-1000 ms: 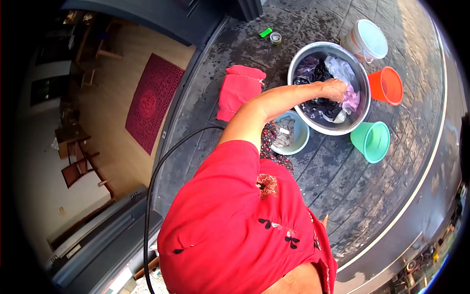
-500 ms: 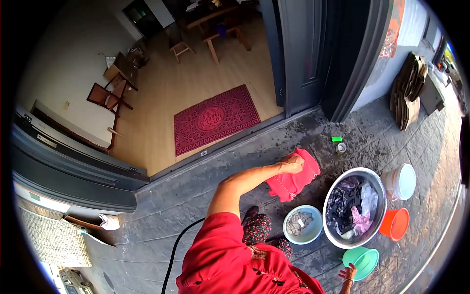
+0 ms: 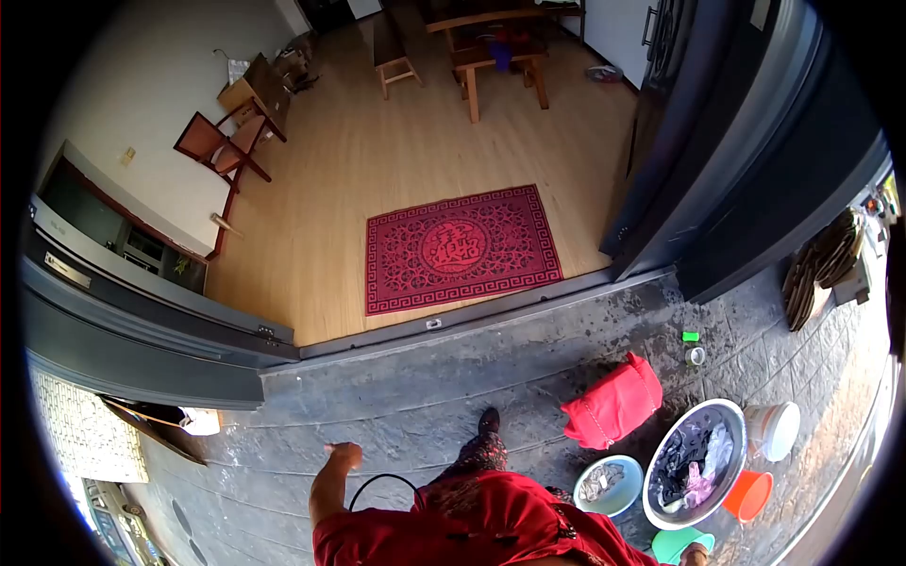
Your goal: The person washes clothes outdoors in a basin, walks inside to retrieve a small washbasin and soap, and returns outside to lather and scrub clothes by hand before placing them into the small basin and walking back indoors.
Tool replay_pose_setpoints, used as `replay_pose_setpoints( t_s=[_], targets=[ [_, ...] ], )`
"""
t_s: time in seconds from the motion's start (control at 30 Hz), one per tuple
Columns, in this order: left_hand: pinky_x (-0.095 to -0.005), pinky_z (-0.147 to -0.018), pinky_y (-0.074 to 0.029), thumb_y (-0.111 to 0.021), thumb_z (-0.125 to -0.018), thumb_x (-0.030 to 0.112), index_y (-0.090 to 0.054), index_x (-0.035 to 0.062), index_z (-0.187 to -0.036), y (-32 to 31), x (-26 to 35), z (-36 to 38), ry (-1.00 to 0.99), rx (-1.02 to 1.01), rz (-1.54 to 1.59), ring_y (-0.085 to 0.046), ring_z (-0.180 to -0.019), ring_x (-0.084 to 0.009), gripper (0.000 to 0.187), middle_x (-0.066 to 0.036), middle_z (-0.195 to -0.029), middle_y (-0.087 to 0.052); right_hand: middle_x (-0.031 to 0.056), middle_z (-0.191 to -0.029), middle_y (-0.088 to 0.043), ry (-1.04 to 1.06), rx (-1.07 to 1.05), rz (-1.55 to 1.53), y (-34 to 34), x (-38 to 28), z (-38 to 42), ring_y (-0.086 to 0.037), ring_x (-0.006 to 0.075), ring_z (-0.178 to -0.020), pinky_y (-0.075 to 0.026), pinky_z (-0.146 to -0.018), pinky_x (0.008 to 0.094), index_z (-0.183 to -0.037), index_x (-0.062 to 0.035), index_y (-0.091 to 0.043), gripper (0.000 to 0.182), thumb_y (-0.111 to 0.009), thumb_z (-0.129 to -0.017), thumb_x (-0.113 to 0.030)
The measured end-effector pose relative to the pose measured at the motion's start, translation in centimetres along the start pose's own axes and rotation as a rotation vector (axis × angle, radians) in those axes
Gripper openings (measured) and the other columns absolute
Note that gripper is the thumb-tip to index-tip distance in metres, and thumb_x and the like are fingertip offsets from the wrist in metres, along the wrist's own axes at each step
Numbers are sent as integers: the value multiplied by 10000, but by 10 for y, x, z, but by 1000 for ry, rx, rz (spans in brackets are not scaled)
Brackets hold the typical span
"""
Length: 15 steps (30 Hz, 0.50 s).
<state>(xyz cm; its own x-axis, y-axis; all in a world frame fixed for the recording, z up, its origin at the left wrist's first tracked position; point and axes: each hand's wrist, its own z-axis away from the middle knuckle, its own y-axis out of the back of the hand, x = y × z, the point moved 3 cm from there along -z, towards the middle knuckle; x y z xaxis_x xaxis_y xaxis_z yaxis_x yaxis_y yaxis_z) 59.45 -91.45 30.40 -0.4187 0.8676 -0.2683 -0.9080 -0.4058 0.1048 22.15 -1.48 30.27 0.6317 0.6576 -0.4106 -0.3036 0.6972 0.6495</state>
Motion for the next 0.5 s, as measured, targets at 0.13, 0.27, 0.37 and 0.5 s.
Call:
replay_pose_setpoints(
  t_s=[0.13,0.27,0.37,0.5],
  targets=[
    [-404,-843,-471,-598,-761,334,-549,57,-1162,31,-50,-23,78,193,1159,-582,-1021,-288,490,-115,-1133,-599,177,-784,-621,-256,-460,82,-156,-106,22,-653,324,-625,-536,-454,428,-962,7,-582,243,-482,-815,-158],
    [-344,-752,-487,-640,-750,260,-564,31,-1106,110,-61,-74,-242,546,744,-618,-910,-275,430,-166,-1008,-631,142,-645,-637,225,-542,386,-273,-319,45,-628,202,-502,-513,-425,306,-759,53,-614,262,-557,-827,-194],
    [-339,-745,-491,-627,-764,261,-576,39,-1086,195,-56,-65,-291,661,879,-619,-886,-272,394,-166,-962,-634,90,-607,-630,837,-527,523,-321,-404,22,-615,186,-484,-498,-464,290,-738,-13,-635,238,-527,-827,-206],
    [-396,-760,-496,-624,-772,266,-552,72,-1134,232,-87,-26,-326,355,1945,-617,-884,-290,417,-133,-985,-632,98,-571,-622,598,-494,467,-354,-499,-15,-617,200,-479,-494,-448,301,-714,-25,-633,248,-518,-819,-217]
  ],
)
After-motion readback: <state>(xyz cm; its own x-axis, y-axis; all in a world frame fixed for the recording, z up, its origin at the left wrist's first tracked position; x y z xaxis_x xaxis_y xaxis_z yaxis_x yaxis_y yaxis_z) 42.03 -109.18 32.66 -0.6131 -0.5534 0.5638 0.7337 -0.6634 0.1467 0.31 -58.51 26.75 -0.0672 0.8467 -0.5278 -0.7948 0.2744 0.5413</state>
